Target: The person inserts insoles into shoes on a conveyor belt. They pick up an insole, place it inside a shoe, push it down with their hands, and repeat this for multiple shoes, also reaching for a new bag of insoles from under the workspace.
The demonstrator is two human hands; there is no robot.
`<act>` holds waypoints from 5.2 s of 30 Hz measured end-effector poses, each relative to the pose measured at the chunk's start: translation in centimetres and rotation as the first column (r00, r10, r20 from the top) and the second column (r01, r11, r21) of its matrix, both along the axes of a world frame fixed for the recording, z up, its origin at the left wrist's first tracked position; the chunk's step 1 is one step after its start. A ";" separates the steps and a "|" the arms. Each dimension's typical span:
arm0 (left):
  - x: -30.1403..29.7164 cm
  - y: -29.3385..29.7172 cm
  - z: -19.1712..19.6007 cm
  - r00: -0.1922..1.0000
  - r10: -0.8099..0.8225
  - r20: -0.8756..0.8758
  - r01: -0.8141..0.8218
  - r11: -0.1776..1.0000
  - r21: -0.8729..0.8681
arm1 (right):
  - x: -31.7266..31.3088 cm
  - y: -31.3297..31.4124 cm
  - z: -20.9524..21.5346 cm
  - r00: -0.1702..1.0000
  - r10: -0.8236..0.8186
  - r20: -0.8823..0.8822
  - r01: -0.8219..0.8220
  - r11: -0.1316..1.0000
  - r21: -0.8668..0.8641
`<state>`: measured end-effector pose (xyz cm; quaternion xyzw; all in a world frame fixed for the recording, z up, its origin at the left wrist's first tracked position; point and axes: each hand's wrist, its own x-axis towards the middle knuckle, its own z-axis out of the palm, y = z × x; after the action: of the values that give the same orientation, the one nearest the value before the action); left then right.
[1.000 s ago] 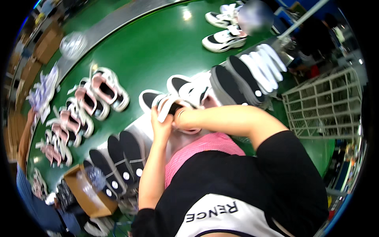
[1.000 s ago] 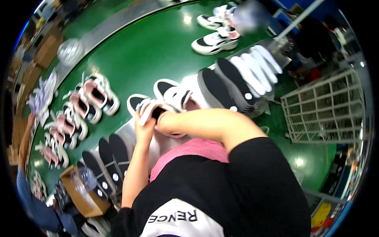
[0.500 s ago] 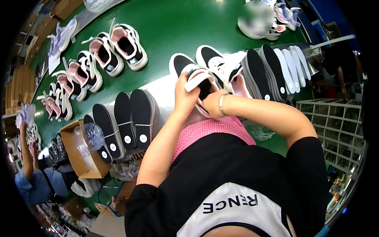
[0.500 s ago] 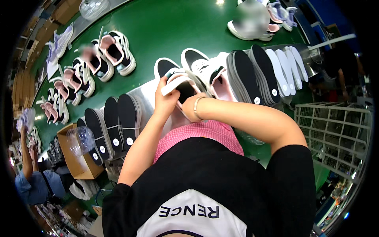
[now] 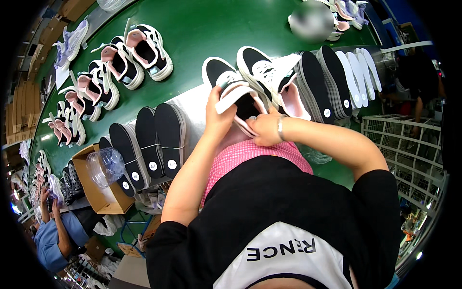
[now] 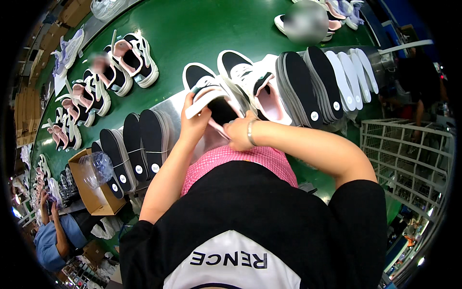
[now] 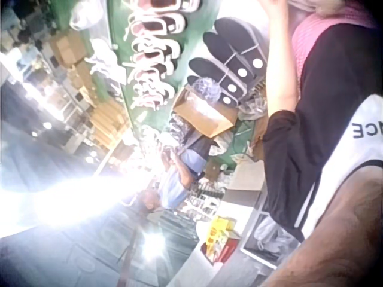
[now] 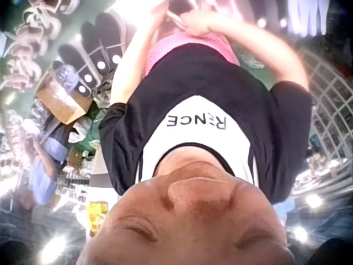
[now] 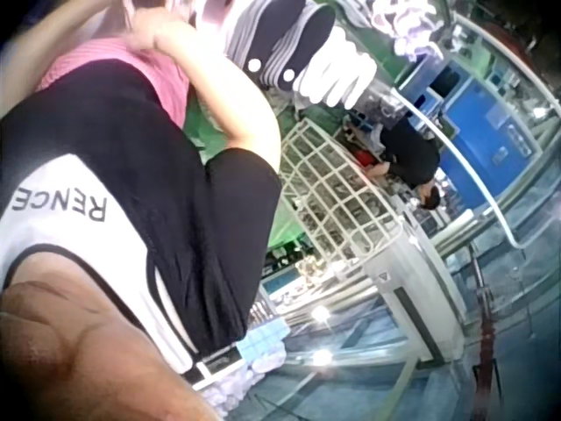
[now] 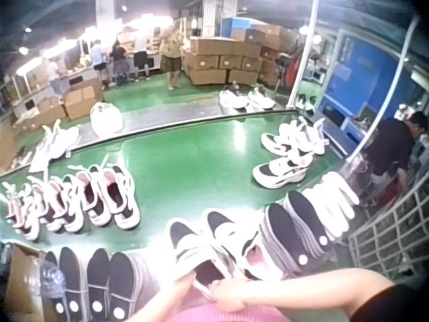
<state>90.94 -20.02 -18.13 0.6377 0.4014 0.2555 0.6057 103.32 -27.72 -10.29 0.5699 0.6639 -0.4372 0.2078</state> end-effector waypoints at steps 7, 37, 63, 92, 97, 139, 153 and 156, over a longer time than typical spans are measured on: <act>-1.7 -0.7 1.0 0.991 0.035 0.127 -0.015 0.988 -0.154 | 3.3 -1.3 5.4 0.961 -0.137 -0.240 0.261 0.735 0.626; -1.9 -5.1 5.0 0.934 -0.288 -0.209 0.345 0.593 0.728 | 4.4 -7.3 -2.1 0.581 -0.573 -0.578 0.772 0.612 0.170; 9.6 -1.6 8.2 0.863 -0.325 -0.386 0.490 0.722 0.488 | 26.1 -12.9 -3.3 0.348 -0.936 -0.058 0.645 0.194 0.739; 14.5 -2.0 1.4 0.955 -0.181 -0.235 0.209 0.972 0.103 | 12.4 -5.9 -0.4 0.935 -0.245 0.257 0.094 0.869 0.486; 14.3 -2.4 0.7 0.979 -0.134 -0.155 0.142 0.989 0.042 | 12.5 -4.9 -4.7 0.942 -0.248 0.224 0.125 0.882 0.454; 13.7 -4.3 0.9 0.982 -0.088 -0.165 0.101 0.993 0.069 | 18.3 -5.4 2.8 0.855 -0.386 -0.347 0.518 0.676 0.525; 16.8 -3.2 -0.4 0.995 0.010 0.094 0.050 0.786 -0.616 | 17.1 -6.9 -3.0 0.972 -0.221 -0.085 0.237 0.923 0.305; 17.4 -3.1 0.2 0.994 0.034 0.101 0.034 0.795 -0.606 | 17.4 -5.2 -1.8 0.963 -0.257 -0.077 0.201 0.502 0.841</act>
<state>108.31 -23.17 -17.98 0.3954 0.4292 0.1470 0.7986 120.74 -32.88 -12.12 0.6942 0.7040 -0.0700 -0.1330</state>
